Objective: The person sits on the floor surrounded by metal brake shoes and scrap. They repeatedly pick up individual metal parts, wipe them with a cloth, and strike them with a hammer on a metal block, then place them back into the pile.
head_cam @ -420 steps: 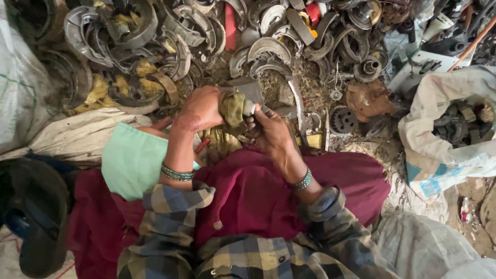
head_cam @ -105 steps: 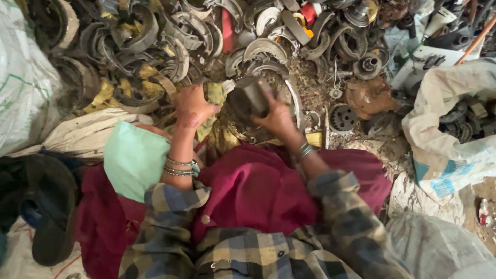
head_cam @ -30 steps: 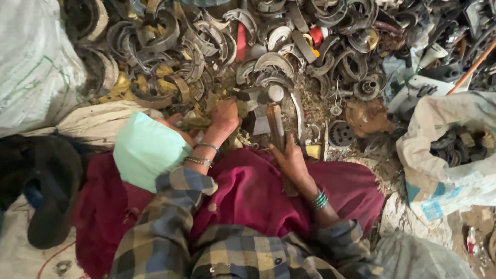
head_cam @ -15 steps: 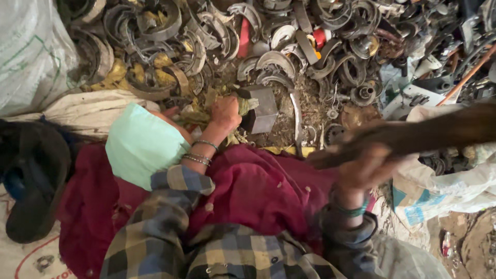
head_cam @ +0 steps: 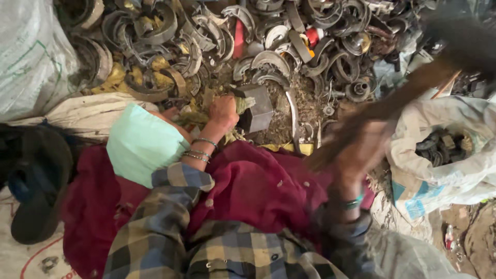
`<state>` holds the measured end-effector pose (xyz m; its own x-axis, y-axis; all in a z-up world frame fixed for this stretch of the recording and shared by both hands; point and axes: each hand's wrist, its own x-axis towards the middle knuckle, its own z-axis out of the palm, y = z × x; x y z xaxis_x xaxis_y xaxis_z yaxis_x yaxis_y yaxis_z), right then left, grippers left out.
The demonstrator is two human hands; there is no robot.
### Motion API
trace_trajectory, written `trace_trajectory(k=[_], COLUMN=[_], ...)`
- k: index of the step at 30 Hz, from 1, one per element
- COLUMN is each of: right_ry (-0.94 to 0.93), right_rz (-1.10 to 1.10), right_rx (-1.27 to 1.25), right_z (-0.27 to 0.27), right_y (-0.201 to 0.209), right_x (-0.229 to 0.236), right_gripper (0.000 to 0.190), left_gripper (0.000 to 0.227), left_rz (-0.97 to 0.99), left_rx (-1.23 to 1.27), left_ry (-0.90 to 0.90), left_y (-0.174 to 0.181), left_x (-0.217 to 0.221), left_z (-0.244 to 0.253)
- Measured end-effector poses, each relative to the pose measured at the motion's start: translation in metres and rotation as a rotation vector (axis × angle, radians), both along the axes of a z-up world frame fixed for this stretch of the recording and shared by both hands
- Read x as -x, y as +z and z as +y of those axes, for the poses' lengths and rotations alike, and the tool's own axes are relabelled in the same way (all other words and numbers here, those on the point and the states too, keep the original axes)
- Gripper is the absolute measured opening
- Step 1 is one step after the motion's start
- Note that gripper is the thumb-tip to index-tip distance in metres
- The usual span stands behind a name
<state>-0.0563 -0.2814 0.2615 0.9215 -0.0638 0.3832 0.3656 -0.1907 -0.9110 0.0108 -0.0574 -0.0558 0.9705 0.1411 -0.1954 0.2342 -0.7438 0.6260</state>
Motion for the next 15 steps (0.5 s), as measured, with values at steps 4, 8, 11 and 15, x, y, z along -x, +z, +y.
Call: trace_trajectory(k=[4, 8, 11, 15], right_ry=[-0.100, -0.018, 0.171, 0.014], right_rz=[-0.849, -0.305, 0.175, 0.575], right_rx=[0.545, 0.954, 1.189, 0.596], right_z=[-0.012, -0.007, -0.016, -0.030], right_y=[0.015, -0.113, -0.180, -0.157], right_x=[-0.045, -0.018, 0.006, 0.013], right_gripper=[0.036, 0.032, 0.029, 0.030], left_gripper=[0.024, 0.026, 0.016, 0.013], left_rz=[-0.008, -0.081, -0.109, -0.077], left_rx=[0.000, -0.016, -0.084, -0.119], left_ry=[0.001, -0.014, -0.026, 0.017], left_y=[0.001, -0.018, -0.028, -0.037], left_x=[-0.010, -0.008, -0.017, -0.015], left_z=[-0.002, -0.002, -0.007, -0.008])
